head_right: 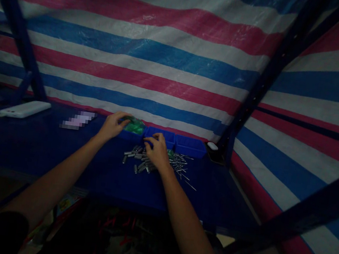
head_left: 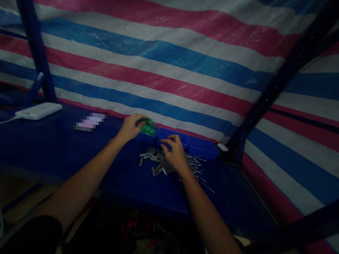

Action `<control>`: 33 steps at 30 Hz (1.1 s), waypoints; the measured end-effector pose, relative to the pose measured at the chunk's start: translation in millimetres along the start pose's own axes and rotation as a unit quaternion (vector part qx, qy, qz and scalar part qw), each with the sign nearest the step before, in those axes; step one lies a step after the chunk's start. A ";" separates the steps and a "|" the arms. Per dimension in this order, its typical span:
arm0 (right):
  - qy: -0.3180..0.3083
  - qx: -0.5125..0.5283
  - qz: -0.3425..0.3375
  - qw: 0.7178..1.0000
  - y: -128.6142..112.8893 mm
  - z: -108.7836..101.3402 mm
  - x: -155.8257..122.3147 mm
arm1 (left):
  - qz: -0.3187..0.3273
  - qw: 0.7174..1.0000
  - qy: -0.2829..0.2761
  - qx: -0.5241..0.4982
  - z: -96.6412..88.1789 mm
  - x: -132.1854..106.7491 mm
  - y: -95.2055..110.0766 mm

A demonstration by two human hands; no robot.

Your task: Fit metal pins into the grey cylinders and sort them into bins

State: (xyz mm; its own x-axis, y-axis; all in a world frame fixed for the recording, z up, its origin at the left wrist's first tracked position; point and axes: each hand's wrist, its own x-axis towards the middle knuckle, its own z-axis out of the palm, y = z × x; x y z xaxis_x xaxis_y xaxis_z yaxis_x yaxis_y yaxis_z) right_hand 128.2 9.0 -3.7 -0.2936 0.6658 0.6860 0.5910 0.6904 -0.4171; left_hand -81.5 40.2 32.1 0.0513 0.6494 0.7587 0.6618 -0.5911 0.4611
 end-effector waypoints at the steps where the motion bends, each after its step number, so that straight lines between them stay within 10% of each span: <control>1: -0.002 -0.001 0.007 1.000 -0.1 -0.6 0.6 | 0.001 1.000 -0.012 0.006 -2.1 0.4 -4.8; 8: -0.120 -0.030 0.064 0.990 9.0 -31.5 8.8 | 0.030 0.992 -0.111 0.050 8.4 -5.8 -14.6; 15: -0.237 -0.133 0.214 0.938 34.2 -64.5 2.3 | 0.028 0.989 -0.095 0.105 15.1 0.0 -15.8; 33: -0.295 -0.206 0.249 0.899 44.9 -50.9 -1.6 | -0.033 0.947 -0.234 0.217 21.6 -5.1 -24.2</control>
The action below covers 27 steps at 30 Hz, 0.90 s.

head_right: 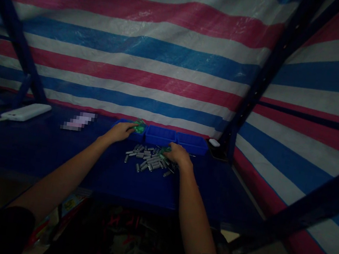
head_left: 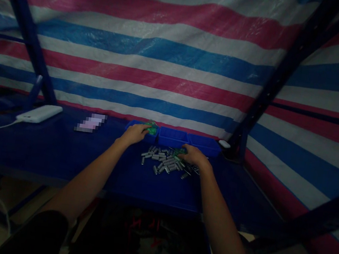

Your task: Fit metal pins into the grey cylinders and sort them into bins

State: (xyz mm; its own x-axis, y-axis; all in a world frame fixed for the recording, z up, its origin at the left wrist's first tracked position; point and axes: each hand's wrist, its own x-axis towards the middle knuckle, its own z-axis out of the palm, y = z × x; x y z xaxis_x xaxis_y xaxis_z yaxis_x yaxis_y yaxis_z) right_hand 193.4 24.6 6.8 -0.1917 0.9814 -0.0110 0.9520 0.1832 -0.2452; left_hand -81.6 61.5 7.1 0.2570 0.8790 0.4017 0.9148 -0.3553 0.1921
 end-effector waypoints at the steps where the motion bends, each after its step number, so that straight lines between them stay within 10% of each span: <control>1: 0.003 -0.003 0.004 1.000 0.0 0.9 0.8 | -0.006 1.000 -0.011 0.010 -2.7 -1.3 2.2; 8: 0.020 0.057 0.010 0.998 -3.3 6.1 6.6 | -0.041 0.994 -0.053 0.084 -10.4 -14.4 23.7; 19: 0.089 0.065 0.080 0.991 -12.3 18.9 9.2 | -0.007 0.990 0.140 -0.017 -0.1 -29.9 57.5; 27: 0.148 0.171 -0.005 0.974 -29.6 20.2 8.1 | 0.094 0.976 0.047 -0.192 19.6 -30.0 87.0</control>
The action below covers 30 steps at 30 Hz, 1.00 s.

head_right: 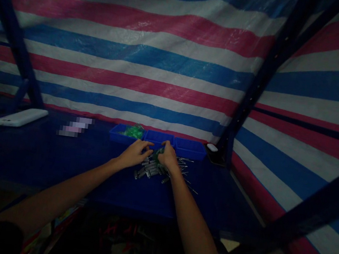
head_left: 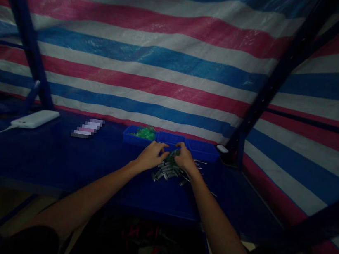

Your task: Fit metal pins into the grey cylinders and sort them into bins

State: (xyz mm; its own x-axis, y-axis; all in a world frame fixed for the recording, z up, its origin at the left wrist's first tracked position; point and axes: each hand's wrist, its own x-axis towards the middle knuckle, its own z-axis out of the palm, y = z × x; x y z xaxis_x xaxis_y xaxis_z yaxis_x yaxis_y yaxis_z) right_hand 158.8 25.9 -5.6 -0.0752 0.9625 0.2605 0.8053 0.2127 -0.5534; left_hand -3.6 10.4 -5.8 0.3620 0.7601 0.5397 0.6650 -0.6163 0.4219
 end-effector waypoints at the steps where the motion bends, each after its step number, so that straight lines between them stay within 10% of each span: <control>1: 0.005 0.039 -0.014 0.999 -3.1 1.1 0.0 | -0.026 0.999 0.003 -0.036 0.8 0.6 -0.8; 4: 0.064 0.105 -0.079 0.989 -14.5 4.4 -2.3 | -0.150 0.971 -0.001 -0.187 -2.8 3.8 -3.2; 10: 0.115 0.093 -0.232 0.961 -33.8 10.4 -16.1 | -0.330 0.828 -0.051 -0.450 -10.1 7.2 -6.9; 17: 0.072 0.157 -0.065 0.983 -32.7 10.1 -12.9 | -0.096 0.956 0.124 -0.248 -12.8 7.3 -14.0; 22: 0.001 0.370 0.007 0.929 -24.3 9.2 -2.2 | 0.055 0.990 0.095 -0.091 -13.8 3.3 -6.6; 27: 0.103 0.274 -0.095 0.952 -22.9 9.0 -4.7 | -0.057 0.977 0.059 -0.198 -10.3 5.3 -5.2; 30: 0.082 0.189 -0.138 0.969 -28.0 7.5 -11.4 | -0.229 0.898 0.029 -0.375 -10.5 8.5 -12.3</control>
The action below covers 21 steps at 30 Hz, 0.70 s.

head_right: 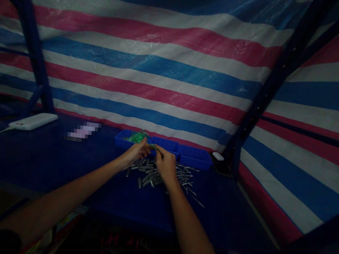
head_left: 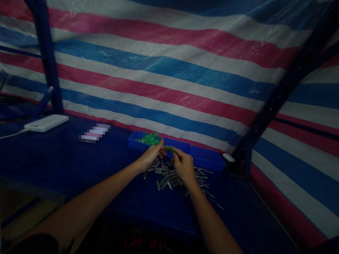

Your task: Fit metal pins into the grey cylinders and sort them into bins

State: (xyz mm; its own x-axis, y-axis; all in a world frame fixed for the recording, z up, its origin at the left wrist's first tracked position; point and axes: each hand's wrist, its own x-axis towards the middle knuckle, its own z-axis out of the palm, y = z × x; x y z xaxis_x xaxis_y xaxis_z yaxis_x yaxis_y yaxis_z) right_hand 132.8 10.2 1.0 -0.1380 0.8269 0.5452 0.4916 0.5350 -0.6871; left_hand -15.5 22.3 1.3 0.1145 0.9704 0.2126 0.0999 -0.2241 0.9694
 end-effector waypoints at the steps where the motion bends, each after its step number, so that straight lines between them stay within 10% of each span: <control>1: -0.013 -0.017 -0.013 1.000 -2.4 0.4 -1.4 | -0.043 0.998 0.003 -0.049 -1.9 2.1 -1.6; 6: -0.012 0.008 -0.035 0.999 -7.5 3.7 -2.6 | 0.006 0.997 0.043 -0.059 -8.3 7.6 -6.0; 14: 0.016 0.163 0.204 0.965 -2.6 -1.9 5.2 | 0.301 0.918 0.033 0.255 -5.8 -7.7 9.8; 17: 0.031 0.163 0.167 0.972 2.4 -2.2 6.8 | 0.309 0.907 0.007 0.287 -3.8 -7.8 5.8; 21: 0.044 0.070 0.039 0.996 2.3 -1.7 4.6 | 0.162 0.972 -0.032 0.169 -2.4 -2.3 -0.6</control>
State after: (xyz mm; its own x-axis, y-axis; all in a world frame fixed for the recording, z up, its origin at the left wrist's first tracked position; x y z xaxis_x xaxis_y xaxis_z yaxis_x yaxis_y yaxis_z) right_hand 134.7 15.0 2.8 -0.0259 0.8517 0.5234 0.3727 0.4940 -0.7855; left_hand -18.2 20.5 0.5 0.2546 0.8391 0.4807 0.3668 -0.5437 0.7549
